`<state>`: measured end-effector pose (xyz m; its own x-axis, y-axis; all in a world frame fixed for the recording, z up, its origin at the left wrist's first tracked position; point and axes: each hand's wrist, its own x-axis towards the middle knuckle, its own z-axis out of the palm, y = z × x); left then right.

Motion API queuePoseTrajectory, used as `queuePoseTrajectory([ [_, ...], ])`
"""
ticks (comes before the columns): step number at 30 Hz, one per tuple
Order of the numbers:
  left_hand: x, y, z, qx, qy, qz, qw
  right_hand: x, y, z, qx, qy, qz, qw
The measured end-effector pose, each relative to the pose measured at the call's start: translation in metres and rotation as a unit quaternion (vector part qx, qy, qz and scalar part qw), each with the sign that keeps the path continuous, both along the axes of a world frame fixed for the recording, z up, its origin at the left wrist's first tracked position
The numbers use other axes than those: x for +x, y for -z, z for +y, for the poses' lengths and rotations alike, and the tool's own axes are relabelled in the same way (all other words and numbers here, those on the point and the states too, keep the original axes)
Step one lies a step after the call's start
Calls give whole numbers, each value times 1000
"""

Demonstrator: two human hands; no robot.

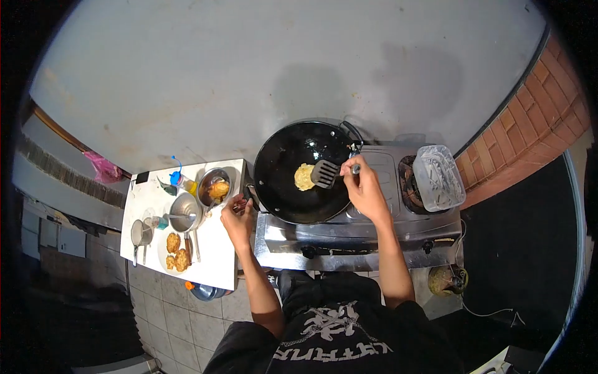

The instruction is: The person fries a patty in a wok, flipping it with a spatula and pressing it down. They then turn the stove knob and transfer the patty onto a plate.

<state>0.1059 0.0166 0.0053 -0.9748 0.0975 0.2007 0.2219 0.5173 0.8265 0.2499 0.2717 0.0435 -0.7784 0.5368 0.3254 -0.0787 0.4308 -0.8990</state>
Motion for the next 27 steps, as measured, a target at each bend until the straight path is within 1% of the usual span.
queuePoseTrajectory([
  [1, 1, 0, -1, -8, 7, 2, 1000, 2, -6, 1, -9, -4, 40, 999],
  [2, 0, 1, -2, -7, 6, 2, 1000, 1, -10, 2, -8, -5, 39, 999],
  [4, -1, 4, -4, 1, 18, 2, 1000, 1, -16, 7, 26, 17, -5, 1000],
  [5, -1, 4, -5, 2, 18, 3, 1000, 1, -21, 7, -5, 9, -39, 999],
  [6, 0, 4, -5, 7, 20, 3, 1000, 0, -20, 5, -3, 8, -39, 999],
  [8, 2, 2, -3, 14, 19, 4, 1000, -2, -16, 2, 65, -2, -30, 997],
  [10, 6, -2, -2, 6, 21, -7, 1000, -4, -13, -2, 68, -5, -39, 997],
  [12, 5, 5, -3, 8, 23, 2, 1000, -7, -12, -6, 70, -8, -48, 996],
  [15, 8, 3, -1, 3, 22, 6, 1000, -13, -9, -12, 39, -10, -43, 998],
  [17, 8, 3, 2, -2, 16, 0, 1000, -19, 0, -17, 13, 26, -11, 1000],
  [18, 6, 4, 3, -4, 7, -1, 1000, -24, 10, -20, 30, 37, 34, 998],
  [21, 2, 4, 4, -11, 6, 5, 1000, -27, 27, -32, 6, 69, 64, 996],
  [24, 0, 6, 2, -19, 11, 7, 1000, -26, 44, -38, -44, 73, 52, 995],
  [25, -1, 7, 2, -19, 11, 4, 1000, -25, 48, -38, -44, 75, 53, 995],
  [27, 0, 4, 3, -15, 10, 0, 1000, -20, 51, -39, -41, 69, 15, 997],
])
